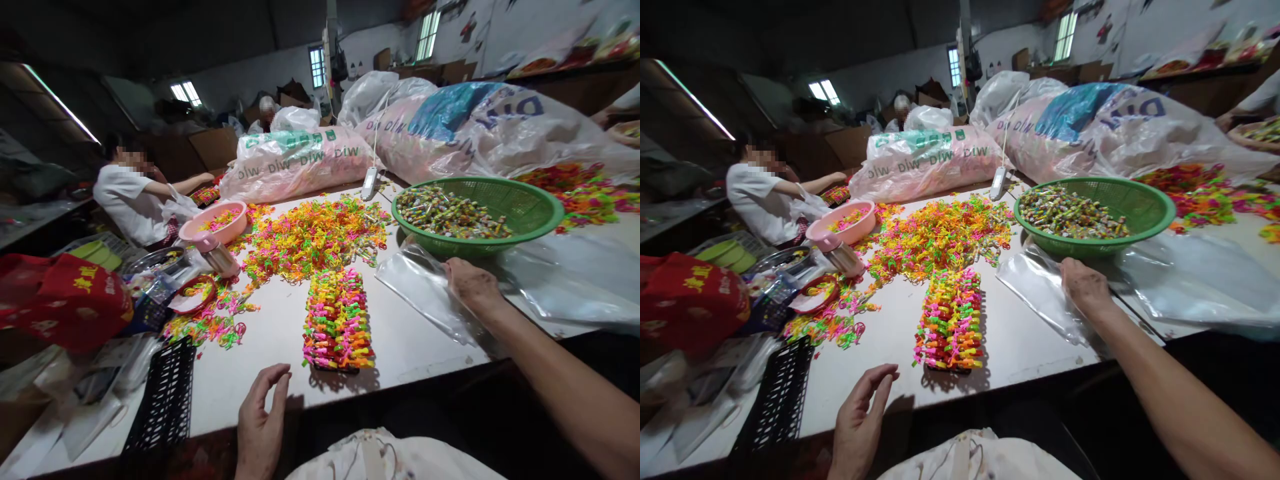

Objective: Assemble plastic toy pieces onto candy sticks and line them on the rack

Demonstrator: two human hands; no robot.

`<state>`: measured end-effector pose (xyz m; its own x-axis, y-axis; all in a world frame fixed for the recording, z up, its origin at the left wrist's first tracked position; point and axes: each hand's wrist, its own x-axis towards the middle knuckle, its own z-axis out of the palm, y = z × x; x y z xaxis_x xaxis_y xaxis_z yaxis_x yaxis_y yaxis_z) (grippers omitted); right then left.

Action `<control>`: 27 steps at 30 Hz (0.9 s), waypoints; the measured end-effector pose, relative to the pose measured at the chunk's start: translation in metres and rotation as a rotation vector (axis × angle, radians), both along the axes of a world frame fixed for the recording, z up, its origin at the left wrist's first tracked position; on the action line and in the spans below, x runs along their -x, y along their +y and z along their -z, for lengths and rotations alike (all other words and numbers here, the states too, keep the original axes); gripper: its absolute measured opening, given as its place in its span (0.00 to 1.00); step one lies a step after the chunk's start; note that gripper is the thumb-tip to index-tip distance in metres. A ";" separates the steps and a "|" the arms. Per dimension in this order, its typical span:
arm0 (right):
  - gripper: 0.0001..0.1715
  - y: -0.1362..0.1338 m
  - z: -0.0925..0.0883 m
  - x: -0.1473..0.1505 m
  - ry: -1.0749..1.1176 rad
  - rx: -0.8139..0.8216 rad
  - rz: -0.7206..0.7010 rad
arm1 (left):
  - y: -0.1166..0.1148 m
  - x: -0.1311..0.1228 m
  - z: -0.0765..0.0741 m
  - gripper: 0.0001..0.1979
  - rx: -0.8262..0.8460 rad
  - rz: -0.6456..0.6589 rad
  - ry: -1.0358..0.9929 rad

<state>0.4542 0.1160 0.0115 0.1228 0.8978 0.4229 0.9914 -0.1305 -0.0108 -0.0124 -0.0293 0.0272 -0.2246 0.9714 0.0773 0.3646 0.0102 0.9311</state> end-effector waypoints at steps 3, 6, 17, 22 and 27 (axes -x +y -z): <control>0.14 0.012 -0.017 -0.005 -0.014 0.018 0.019 | -0.003 -0.007 -0.011 0.10 -0.134 0.182 0.141; 0.14 0.021 -0.033 -0.009 -0.048 0.029 0.016 | -0.003 -0.018 -0.025 0.11 -0.233 0.431 0.216; 0.16 0.021 -0.080 -0.012 -0.191 0.070 0.048 | 0.016 -0.060 -0.057 0.12 -0.039 0.923 0.358; 0.13 0.025 -0.110 -0.009 -0.233 0.094 0.132 | 0.024 -0.080 -0.062 0.13 -0.018 1.032 0.399; 0.13 0.045 -0.151 -0.018 -0.156 0.161 0.151 | 0.033 -0.110 -0.066 0.14 0.020 1.106 0.316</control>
